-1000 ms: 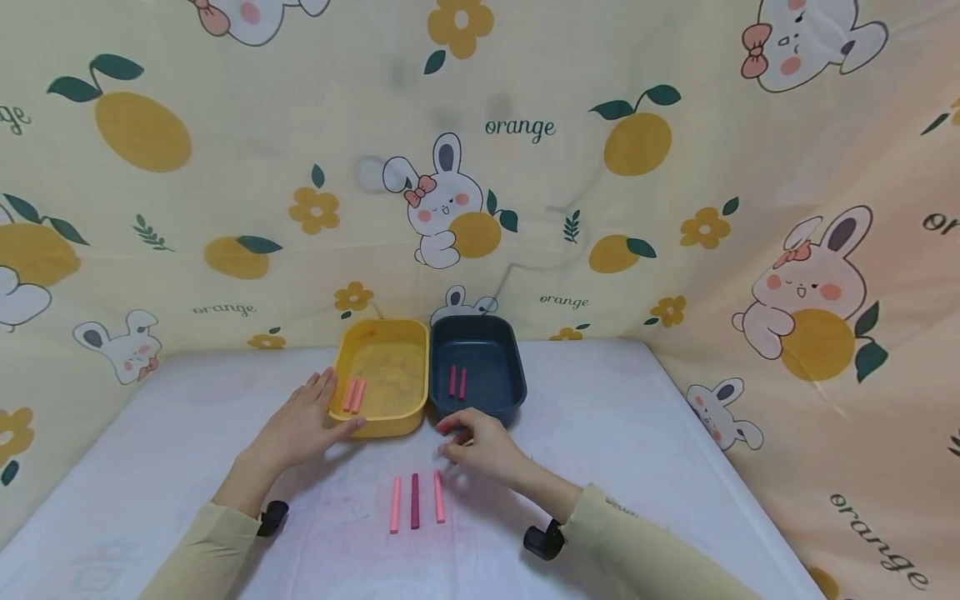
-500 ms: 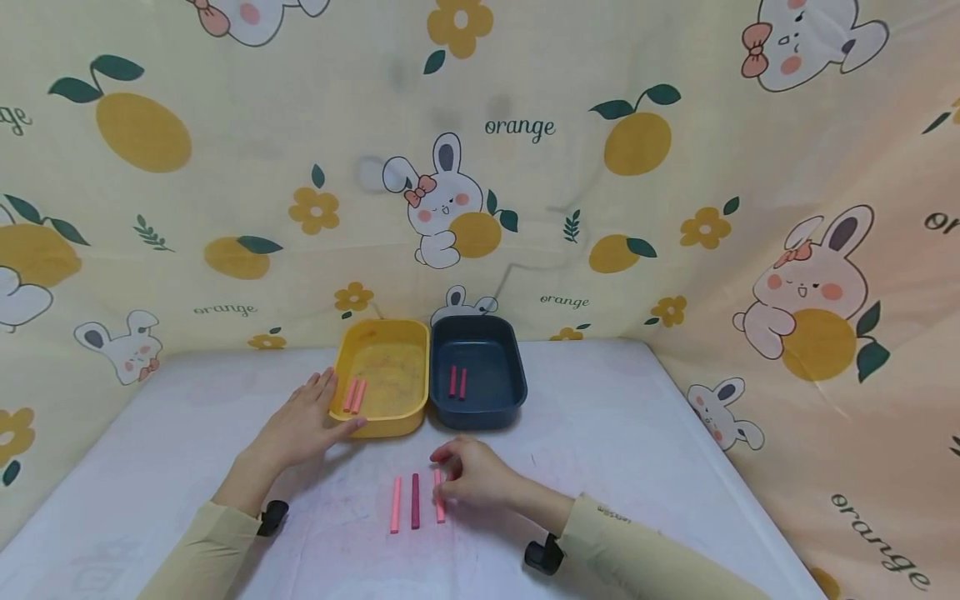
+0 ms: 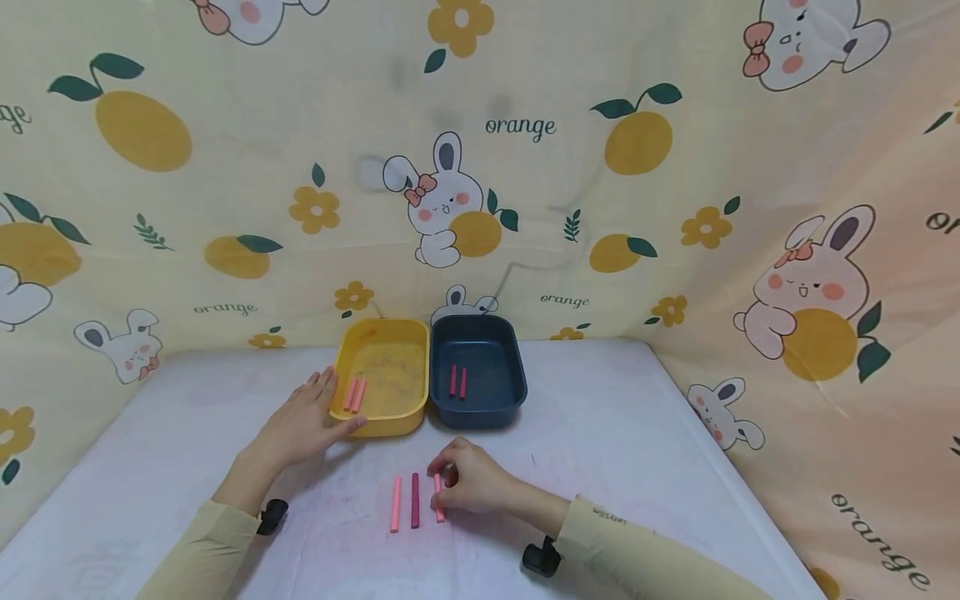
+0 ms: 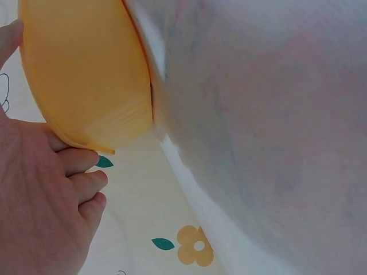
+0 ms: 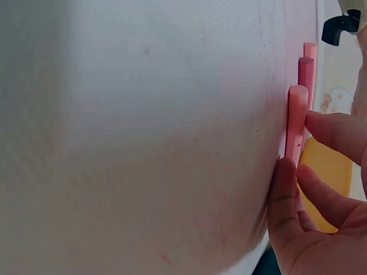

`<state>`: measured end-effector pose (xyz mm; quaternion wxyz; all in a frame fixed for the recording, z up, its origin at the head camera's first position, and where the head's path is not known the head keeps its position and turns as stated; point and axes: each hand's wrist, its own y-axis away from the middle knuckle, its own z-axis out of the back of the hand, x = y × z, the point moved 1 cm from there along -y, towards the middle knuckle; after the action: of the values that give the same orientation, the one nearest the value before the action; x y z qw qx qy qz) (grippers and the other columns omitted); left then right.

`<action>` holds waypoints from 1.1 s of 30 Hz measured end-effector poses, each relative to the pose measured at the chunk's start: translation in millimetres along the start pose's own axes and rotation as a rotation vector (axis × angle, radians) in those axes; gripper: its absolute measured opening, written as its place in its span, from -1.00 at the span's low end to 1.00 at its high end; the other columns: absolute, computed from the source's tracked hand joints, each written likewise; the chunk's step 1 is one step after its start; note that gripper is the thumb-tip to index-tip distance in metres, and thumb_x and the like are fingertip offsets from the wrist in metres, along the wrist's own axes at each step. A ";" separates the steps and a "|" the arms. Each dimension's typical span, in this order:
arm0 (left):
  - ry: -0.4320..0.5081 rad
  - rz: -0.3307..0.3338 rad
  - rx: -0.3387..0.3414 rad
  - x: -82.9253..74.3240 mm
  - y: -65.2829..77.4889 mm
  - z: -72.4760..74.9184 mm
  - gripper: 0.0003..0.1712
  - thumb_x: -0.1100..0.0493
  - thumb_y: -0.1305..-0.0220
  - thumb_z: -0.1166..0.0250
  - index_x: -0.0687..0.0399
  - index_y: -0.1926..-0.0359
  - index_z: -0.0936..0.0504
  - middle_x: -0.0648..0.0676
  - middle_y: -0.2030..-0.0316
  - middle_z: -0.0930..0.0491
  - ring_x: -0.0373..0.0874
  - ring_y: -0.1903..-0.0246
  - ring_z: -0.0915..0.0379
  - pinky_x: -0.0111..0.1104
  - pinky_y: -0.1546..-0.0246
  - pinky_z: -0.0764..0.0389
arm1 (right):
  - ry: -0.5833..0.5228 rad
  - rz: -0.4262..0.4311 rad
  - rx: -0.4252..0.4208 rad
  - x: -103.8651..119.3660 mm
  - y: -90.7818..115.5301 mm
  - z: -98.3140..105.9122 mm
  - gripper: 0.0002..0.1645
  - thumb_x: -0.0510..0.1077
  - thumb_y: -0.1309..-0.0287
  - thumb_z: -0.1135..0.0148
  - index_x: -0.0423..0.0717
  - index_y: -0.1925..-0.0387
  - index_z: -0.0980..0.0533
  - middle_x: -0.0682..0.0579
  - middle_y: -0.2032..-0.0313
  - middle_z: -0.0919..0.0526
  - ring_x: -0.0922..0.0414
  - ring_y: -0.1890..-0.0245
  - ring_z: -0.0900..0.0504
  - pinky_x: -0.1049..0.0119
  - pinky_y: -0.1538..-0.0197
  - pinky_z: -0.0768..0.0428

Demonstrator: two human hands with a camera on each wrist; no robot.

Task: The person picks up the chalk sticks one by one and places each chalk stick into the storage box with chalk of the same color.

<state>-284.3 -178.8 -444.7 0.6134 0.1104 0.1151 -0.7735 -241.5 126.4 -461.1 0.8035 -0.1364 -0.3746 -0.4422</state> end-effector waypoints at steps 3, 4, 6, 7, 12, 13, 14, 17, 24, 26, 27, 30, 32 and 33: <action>0.006 -0.002 0.004 -0.6 -0.2 -0.1 0.34 -0.57 -0.33 -0.08 0.46 -0.59 0.06 0.39 -0.62 0.11 0.35 -0.60 0.19 0.15 -0.58 0.05 | 0.010 0.009 0.000 0.1 0.2 -0.4 -0.67 -0.18 -0.11 -0.56 -0.07 0.07 -0.69 0.08 0.14 -0.49 0.17 0.25 -0.52 0.43 0.21 -0.55; 0.008 -0.002 0.006 -0.8 -0.4 -0.2 0.34 -0.57 -0.33 -0.08 0.46 -0.59 0.07 0.39 -0.62 0.11 0.34 -0.60 0.19 0.14 -0.58 0.05 | 0.012 0.013 -0.001 0.0 0.2 -0.5 -0.68 -0.18 -0.11 -0.56 -0.07 0.08 -0.69 0.08 0.14 -0.49 0.17 0.25 -0.52 0.43 0.21 -0.55; 0.012 -0.003 0.007 -1.0 -0.6 -0.5 0.34 -0.57 -0.33 -0.09 0.45 -0.59 0.07 0.38 -0.62 0.12 0.34 -0.60 0.19 0.14 -0.58 0.06 | 0.011 0.017 -0.003 -0.1 0.1 -0.5 -0.68 -0.18 -0.11 -0.56 -0.07 0.08 -0.69 0.08 0.15 -0.49 0.17 0.25 -0.52 0.43 0.20 -0.55; 0.013 -0.004 0.008 -1.1 -0.6 -0.6 0.34 -0.57 -0.33 -0.09 0.45 -0.59 0.07 0.38 -0.62 0.12 0.34 -0.60 0.19 0.14 -0.58 0.06 | 0.008 0.019 -0.005 -0.2 0.2 -0.5 -0.67 -0.18 -0.11 -0.56 -0.08 0.07 -0.69 0.08 0.15 -0.49 0.17 0.25 -0.52 0.44 0.20 -0.55; 0.009 0.002 0.013 -1.3 0.0 -0.5 0.35 -0.58 -0.32 -0.08 0.46 -0.59 0.07 0.39 -0.62 0.12 0.34 -0.60 0.20 0.14 -0.58 0.07 | -0.044 0.008 -0.013 -1.1 0.8 -1.0 -0.60 -0.17 -0.09 -0.59 -0.10 0.02 -0.68 0.06 0.14 -0.50 0.15 0.25 -0.53 0.46 0.22 -0.57; 0.008 0.003 0.014 -1.3 0.1 -0.2 0.35 -0.58 -0.32 -0.08 0.46 -0.59 0.07 0.39 -0.62 0.13 0.34 -0.60 0.20 0.14 -0.58 0.07 | -0.054 0.004 -0.017 -1.4 1.0 -1.2 -0.58 -0.17 -0.09 -0.60 -0.11 0.00 -0.68 0.06 0.13 -0.50 0.15 0.25 -0.54 0.47 0.22 -0.58; 0.007 0.004 0.013 -1.3 0.4 0.1 0.35 -0.59 -0.32 -0.08 0.47 -0.59 0.07 0.39 -0.62 0.13 0.35 -0.60 0.20 0.14 -0.58 0.07 | -0.063 0.001 -0.020 -1.8 1.1 -1.5 -0.57 -0.17 -0.08 -0.60 -0.11 -0.01 -0.68 0.06 0.13 -0.50 0.15 0.25 -0.54 0.47 0.22 -0.59; 0.006 0.005 0.011 -1.4 0.4 0.9 0.35 -0.59 -0.32 -0.07 0.46 -0.59 0.06 0.39 -0.62 0.12 0.35 -0.60 0.20 0.14 -0.58 0.07 | -0.085 -0.004 -0.038 -2.5 1.6 -2.2 -0.55 -0.18 -0.08 -0.60 -0.11 -0.03 -0.67 0.06 0.12 -0.51 0.15 0.25 -0.57 0.47 0.22 -0.61; -0.002 0.002 0.013 -0.7 -0.5 0.2 0.35 -0.60 -0.32 -0.06 0.47 -0.59 0.06 0.39 -0.62 0.12 0.35 -0.60 0.20 0.13 -0.59 0.07 | -0.123 -0.017 -0.079 -2.8 4.0 -5.0 -0.56 -0.23 -0.09 -0.59 -0.10 -0.03 -0.65 0.06 0.10 -0.51 0.11 0.21 -0.58 0.45 0.21 -0.66; -0.005 -0.004 0.010 -0.6 -0.5 -0.1 0.35 -0.60 -0.32 -0.05 0.48 -0.58 0.06 0.40 -0.61 0.12 0.36 -0.59 0.19 0.14 -0.58 0.06 | -0.135 -0.020 -0.087 -2.8 4.7 -5.6 -0.56 -0.23 -0.10 -0.58 -0.10 -0.04 -0.65 0.05 0.09 -0.52 0.10 0.20 -0.58 0.44 0.21 -0.67; -0.006 -0.005 0.009 -0.6 -0.6 -0.3 0.35 -0.60 -0.32 -0.05 0.48 -0.58 0.06 0.40 -0.61 0.11 0.36 -0.59 0.19 0.13 -0.58 0.06 | -0.140 -0.018 -0.092 -3.0 5.0 -5.8 -0.56 -0.24 -0.10 -0.58 -0.11 -0.04 -0.65 0.05 0.09 -0.52 0.10 0.19 -0.58 0.44 0.21 -0.67; -0.008 -0.006 0.007 -0.7 -0.6 -0.1 0.35 -0.60 -0.33 -0.05 0.49 -0.58 0.06 0.41 -0.61 0.11 0.36 -0.59 0.19 0.14 -0.58 0.05 | -0.152 -0.015 -0.103 -2.5 6.1 -6.0 -0.55 -0.27 -0.10 -0.56 -0.12 -0.05 -0.65 0.03 0.08 -0.52 0.09 0.17 -0.58 0.44 0.23 -0.68; -0.007 0.001 0.009 -0.9 -0.4 0.3 0.35 -0.59 -0.33 -0.06 0.48 -0.59 0.06 0.40 -0.61 0.12 0.36 -0.59 0.19 0.14 -0.58 0.06 | -0.162 -0.014 -0.109 -2.0 7.0 -5.9 -0.54 -0.29 -0.10 -0.55 -0.14 -0.06 -0.64 0.01 0.08 -0.52 0.08 0.16 -0.58 0.43 0.24 -0.68; -0.006 0.005 0.011 -1.0 -0.6 0.2 0.35 -0.59 -0.33 -0.06 0.47 -0.59 0.07 0.40 -0.61 0.12 0.36 -0.59 0.19 0.14 -0.58 0.06 | -0.170 -0.014 -0.113 -1.5 7.5 -5.8 -0.54 -0.29 -0.10 -0.54 -0.14 -0.06 -0.64 0.00 0.08 -0.52 0.07 0.16 -0.59 0.43 0.24 -0.69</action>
<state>-284.7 -177.8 -444.2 0.6150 0.1115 0.1087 -0.7730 -233.1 128.4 -465.3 0.7566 -0.2159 -0.4169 -0.4551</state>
